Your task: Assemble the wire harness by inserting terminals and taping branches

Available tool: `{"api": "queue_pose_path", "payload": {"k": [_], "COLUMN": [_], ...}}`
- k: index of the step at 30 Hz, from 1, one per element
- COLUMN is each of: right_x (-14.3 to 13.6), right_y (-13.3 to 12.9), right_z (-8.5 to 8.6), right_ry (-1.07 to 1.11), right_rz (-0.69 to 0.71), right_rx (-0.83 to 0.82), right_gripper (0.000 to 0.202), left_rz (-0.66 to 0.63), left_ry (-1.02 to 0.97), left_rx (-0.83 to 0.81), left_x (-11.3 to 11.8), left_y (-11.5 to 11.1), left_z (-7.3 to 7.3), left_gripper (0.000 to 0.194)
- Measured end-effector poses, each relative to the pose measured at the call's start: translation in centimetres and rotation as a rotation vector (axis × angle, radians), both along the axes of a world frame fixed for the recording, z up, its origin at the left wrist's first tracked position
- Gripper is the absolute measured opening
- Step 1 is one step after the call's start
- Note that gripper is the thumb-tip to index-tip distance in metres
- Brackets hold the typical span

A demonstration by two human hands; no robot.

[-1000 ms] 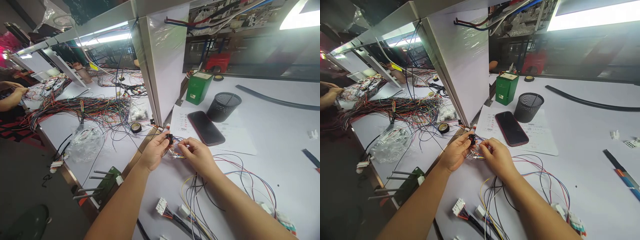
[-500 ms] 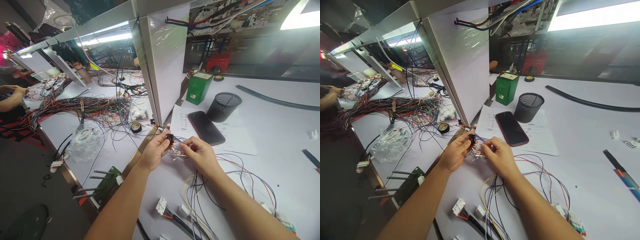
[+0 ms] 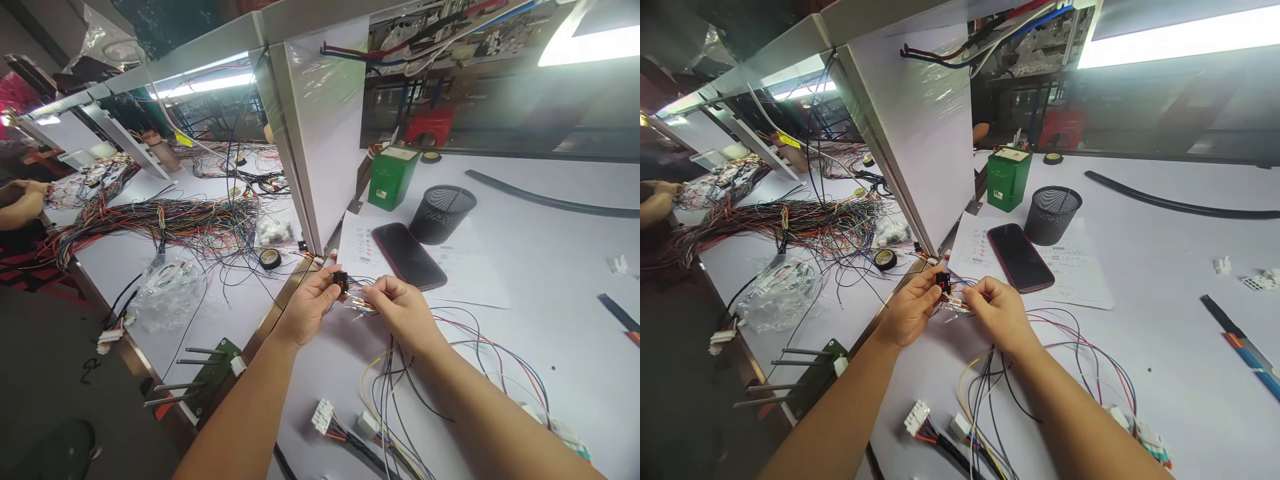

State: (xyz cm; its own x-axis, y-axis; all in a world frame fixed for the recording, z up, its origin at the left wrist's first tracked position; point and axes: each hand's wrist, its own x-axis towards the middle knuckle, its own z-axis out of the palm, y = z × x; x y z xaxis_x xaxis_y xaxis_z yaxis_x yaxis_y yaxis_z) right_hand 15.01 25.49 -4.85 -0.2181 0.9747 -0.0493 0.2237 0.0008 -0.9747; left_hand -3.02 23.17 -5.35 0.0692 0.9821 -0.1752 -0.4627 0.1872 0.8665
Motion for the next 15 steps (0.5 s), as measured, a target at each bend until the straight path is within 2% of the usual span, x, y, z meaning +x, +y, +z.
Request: {"api": "queue_pose_path", "payload": {"k": [5,15], "right_x": [-0.13,-0.62], "right_y": [-0.14,-0.3], "right_z": [0.35,0.39], "right_ry": [0.064,0.065], "right_rz": [0.078,0.107], "right_rx": [-0.024,-0.007], "right_gripper": [0.034,0.031], "left_rz": [-0.001,-0.079], "left_ry": [0.02,0.021], "left_rx": [0.016,-0.004], "left_x": [-0.1,0.33], "left_y": [0.03,-0.3], "left_z": [-0.27,-0.5], "left_gripper": [0.037,0.036]}}
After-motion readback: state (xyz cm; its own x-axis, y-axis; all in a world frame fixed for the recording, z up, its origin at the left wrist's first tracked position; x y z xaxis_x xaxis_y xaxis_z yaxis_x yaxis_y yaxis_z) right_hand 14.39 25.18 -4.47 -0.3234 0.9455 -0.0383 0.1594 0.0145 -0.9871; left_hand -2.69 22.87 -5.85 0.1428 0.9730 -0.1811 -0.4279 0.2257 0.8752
